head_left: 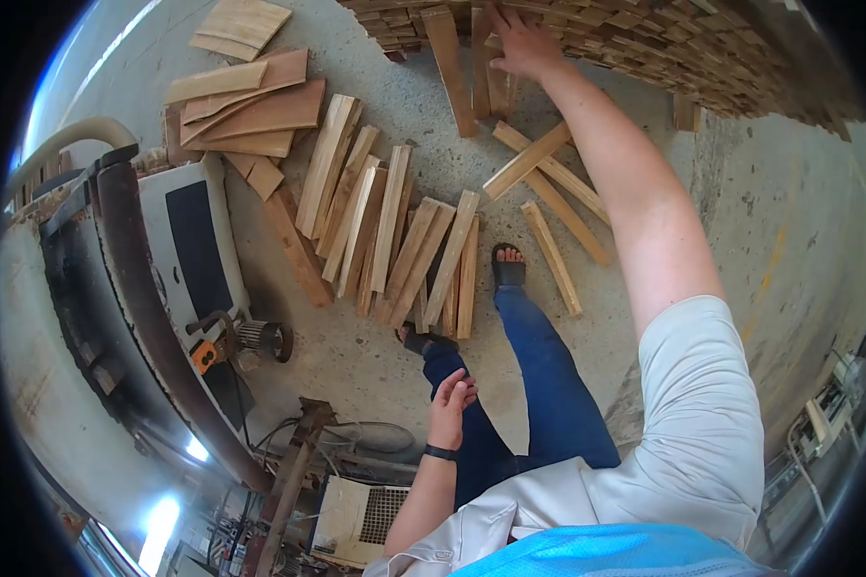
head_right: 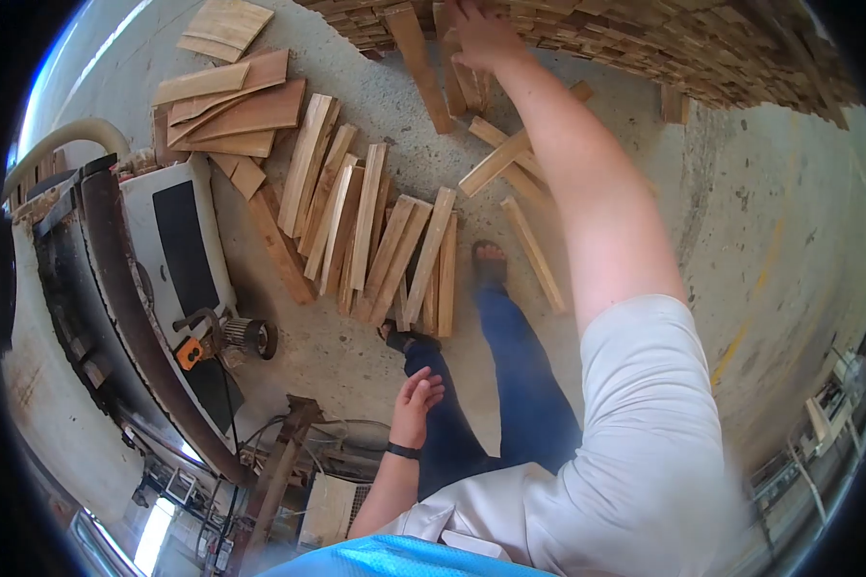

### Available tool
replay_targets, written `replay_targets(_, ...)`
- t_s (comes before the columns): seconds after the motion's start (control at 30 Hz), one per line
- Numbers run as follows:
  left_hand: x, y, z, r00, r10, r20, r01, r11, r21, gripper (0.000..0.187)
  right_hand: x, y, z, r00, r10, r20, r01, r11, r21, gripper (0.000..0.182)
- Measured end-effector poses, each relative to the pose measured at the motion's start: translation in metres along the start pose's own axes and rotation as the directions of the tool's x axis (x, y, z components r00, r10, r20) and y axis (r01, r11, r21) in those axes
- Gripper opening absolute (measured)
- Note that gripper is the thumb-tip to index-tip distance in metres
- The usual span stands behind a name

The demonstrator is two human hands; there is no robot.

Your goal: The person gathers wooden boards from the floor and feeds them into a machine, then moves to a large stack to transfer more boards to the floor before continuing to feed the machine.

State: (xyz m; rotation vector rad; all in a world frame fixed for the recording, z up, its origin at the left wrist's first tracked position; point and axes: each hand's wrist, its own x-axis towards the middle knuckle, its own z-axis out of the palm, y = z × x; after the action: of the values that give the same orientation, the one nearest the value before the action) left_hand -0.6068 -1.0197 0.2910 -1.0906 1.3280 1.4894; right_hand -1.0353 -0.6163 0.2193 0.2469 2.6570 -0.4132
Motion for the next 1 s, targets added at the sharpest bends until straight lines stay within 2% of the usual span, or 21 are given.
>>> replay_targets(0.07, 0.007, 0.0, 0.003, 1.0, 0.005, 0.022, -0.005, 1.0, -0.015, 0.038, -0.005, -0.01, -0.019, 0.999, 0.024, 0.047, -0.027, 0.998, 0.05, 0.092)
replay_targets(0.13, 0.012, 0.003, 0.009, 1.0, 0.001, 0.028, 0.0, 1.0, -0.026, 0.039, -0.006, -0.016, -0.03, 0.988, 0.069, 0.137, -0.056, 0.994, -0.097, 0.079)
replay_targets(0.17, 0.013, 0.005, 0.012, 0.999, -0.001, 0.034, 0.002, 1.0, -0.028, 0.039, 0.01, 0.003, -0.01, 0.988, 0.069, 0.139, -0.054, 0.993, -0.104, 0.079)
replay_targets(0.23, 0.018, 0.005, 0.016, 0.999, 0.0, 0.048, 0.002, 0.999, -0.043, 0.039, 0.051, 0.06, 0.052, 0.991, -0.048, -0.122, 0.04, 0.997, -0.066, 0.083)
replay_targets(0.27, 0.02, 0.005, 0.018, 0.998, 0.003, 0.057, 0.0, 0.999, -0.052, 0.04, 0.047, 0.065, 0.062, 0.991, -0.05, -0.121, 0.041, 0.997, -0.072, 0.083)
replay_targets(0.33, 0.024, 0.006, 0.022, 0.998, -0.001, 0.064, 0.004, 0.998, -0.06, 0.04, 0.029, 0.065, 0.067, 0.883, -0.059, -0.467, 0.002, 0.993, -0.121, 0.072)
replay_targets(0.37, 0.024, 0.006, 0.025, 0.998, -0.009, 0.065, 0.013, 0.998, -0.061, 0.04, 0.023, 0.063, 0.067, 0.884, -0.061, -0.464, 0.001, 0.992, -0.127, 0.072)
replay_targets(0.43, 0.028, 0.005, 0.029, 0.997, -0.021, 0.078, 0.026, 0.998, -0.062, 0.039, 0.009, 0.051, 0.064, 0.946, 0.084, -0.313, -0.104, 0.993, -0.048, 0.069)
replay_targets(0.57, 0.035, 0.013, 0.04, 0.995, -0.017, 0.095, 0.021, 0.999, -0.037, 0.038, -0.023, 0.041, 0.079, 0.944, 0.089, -0.317, -0.095, 0.996, -0.002, 0.063)
replay_targets(0.67, 0.044, 0.029, 0.053, 0.99, -0.018, 0.142, 0.026, 0.998, -0.056, 0.039, -0.055, 0.036, 0.094, 0.957, 0.034, -0.289, -0.035, 0.999, 0.001, 0.061)
replay_targets(0.8, 0.061, 0.049, 0.075, 0.987, 0.035, 0.158, -0.031, 0.999, -0.026, 0.041, -0.087, 0.038, 0.11, 0.955, 0.005, -0.295, -0.027, 0.997, -0.069, 0.057)
replay_targets(0.93, 0.077, 0.054, 0.086, 0.976, 0.085, 0.201, -0.082, 0.996, -0.024, 0.043, -0.089, 0.061, 0.117, 0.941, 0.004, -0.338, -0.06, 0.986, -0.157, 0.056)
replay_targets(1.0, 0.078, 0.052, 0.09, 0.973, 0.103, 0.205, -0.099, 0.995, -0.028, 0.044, -0.08, 0.079, 0.108, 0.948, 0.002, -0.319, -0.035, 0.994, -0.099, 0.055)
